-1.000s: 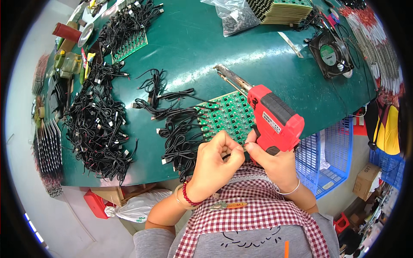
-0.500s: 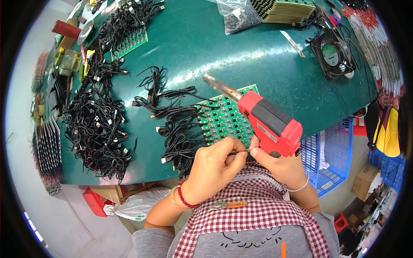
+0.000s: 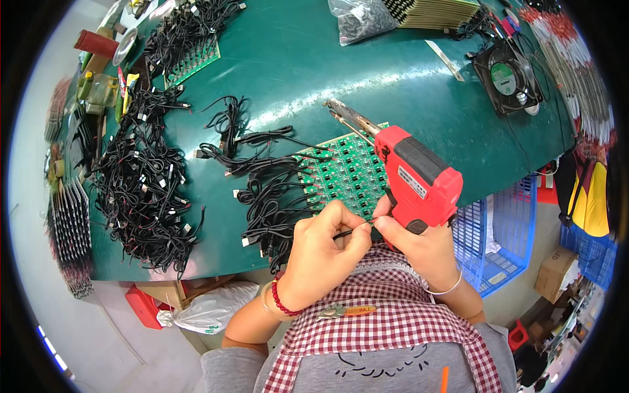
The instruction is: The person solders electronic components and wire harnesses onto a printed circuit board using a soldering iron.
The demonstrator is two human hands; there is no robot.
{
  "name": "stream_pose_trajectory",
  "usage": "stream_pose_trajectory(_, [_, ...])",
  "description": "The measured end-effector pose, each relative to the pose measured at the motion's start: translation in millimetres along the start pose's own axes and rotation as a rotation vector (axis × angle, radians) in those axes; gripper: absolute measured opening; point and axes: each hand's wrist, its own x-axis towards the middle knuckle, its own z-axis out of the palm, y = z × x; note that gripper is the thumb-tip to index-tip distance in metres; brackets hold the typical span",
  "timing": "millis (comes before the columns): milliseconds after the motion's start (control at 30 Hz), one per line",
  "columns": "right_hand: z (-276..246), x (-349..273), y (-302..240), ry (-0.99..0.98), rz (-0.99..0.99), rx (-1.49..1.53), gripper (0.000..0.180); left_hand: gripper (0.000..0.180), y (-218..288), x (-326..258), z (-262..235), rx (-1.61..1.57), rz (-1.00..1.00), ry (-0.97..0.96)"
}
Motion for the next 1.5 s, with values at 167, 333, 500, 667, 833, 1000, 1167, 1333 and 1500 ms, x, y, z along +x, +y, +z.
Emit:
stream_pose_trajectory(167, [4, -2, -2, 0.004, 0.014, 0.002, 0.014, 0.011, -7, 0, 3, 0.008, 0.040, 0.033])
stream_pose_trajectory(333, [3, -2, 0, 0.009, -0.016, -0.064, 0.014, 0.011, -6, -1, 5, 0.078, 0.067, 0.040])
stream_pose_trajectory(500, [3, -2, 5, 0.040, -0.034, -0.035, 0.014, 0.010, -5, 0, 8, 0.125, 0.111, 0.088])
stream_pose_trajectory(667, [5, -1, 3, 0.048, -0.035, 0.004, 0.013, 0.009, -5, 1, 8, 0.180, 0.172, 0.116])
stream_pose_trajectory(833, [4, 2, 5, -0.003, -0.010, -0.137, 0.012, 0.010, -8, 9, 5, 0.269, 0.284, 0.130])
stream_pose_trajectory(1000, [1, 1, 11, 0.114, -0.079, -0.080, 0.011, 0.009, -6, 28, -7, 0.741, 0.323, 0.147])
stream_pose_trajectory(1167, [-30, -11, 7, 0.108, -0.120, -0.052, 0.016, 0.009, -16, 54, -15, 0.875, 0.290, 0.082])
stream_pose_trajectory(1333, [-70, -39, 42, 0.154, -0.034, -0.094, 0.022, 0.007, -25, 69, -16, 0.958, 0.250, 0.089])
stream_pose_trajectory(1500, [-77, -47, 55, 0.062, 0.011, -0.166, 0.031, 0.007, -27, 74, -15, 0.951, 0.224, 0.092])
